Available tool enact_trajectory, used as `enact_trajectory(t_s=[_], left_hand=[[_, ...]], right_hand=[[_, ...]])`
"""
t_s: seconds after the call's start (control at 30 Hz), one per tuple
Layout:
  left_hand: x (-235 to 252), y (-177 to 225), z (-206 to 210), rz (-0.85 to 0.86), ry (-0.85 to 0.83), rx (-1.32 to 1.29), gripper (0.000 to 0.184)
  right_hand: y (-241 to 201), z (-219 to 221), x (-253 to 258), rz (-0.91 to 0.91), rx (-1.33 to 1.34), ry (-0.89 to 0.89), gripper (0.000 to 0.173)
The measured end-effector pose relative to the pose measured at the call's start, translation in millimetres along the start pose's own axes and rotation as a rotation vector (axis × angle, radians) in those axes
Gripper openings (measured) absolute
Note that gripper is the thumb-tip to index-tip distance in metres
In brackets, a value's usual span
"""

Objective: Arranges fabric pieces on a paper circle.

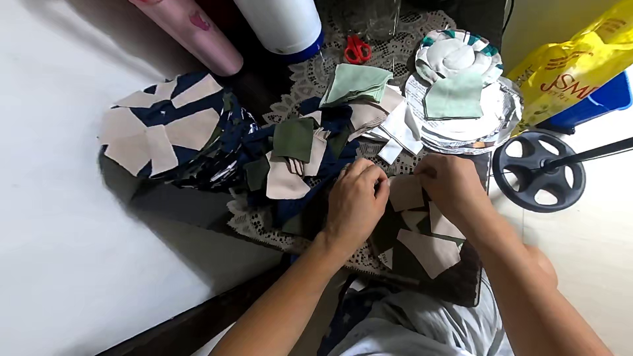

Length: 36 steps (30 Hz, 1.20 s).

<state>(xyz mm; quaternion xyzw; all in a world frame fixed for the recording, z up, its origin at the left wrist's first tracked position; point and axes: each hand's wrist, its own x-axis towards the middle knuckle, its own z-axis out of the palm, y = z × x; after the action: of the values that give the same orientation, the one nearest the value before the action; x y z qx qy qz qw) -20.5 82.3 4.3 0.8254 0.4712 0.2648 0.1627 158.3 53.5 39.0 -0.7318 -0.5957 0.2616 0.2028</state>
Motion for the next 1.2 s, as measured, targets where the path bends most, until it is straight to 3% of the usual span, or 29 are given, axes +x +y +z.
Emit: enact_trajectory(t_s=[0.4,0.7,1.0,1.2], left_hand=[[5.1,-3.1,5.5,-0.018,0.016,0.024,0.007],[6.0,-2.7,8.1,-0.047,0.021,0.01,0.008],[11.2,-6.0,1.8,-0.092,-0.021,-0.014,0.005],[5.1,-11.9,-1.7,-0.018,-0.02,-0.102,0.021]], right_hand=[[-5.5,5.4,1.6,-0.031,-0.079,0.031,0.011],[17.7,20.6,-31.5,-0.207,-0.158,0.325,0.016],[34.7,35.7,-39.9,-0.215,-0.221,0.308,0.03],[36.1,36.3,-39.9,-0.209,-0.214,0.311,0.032]])
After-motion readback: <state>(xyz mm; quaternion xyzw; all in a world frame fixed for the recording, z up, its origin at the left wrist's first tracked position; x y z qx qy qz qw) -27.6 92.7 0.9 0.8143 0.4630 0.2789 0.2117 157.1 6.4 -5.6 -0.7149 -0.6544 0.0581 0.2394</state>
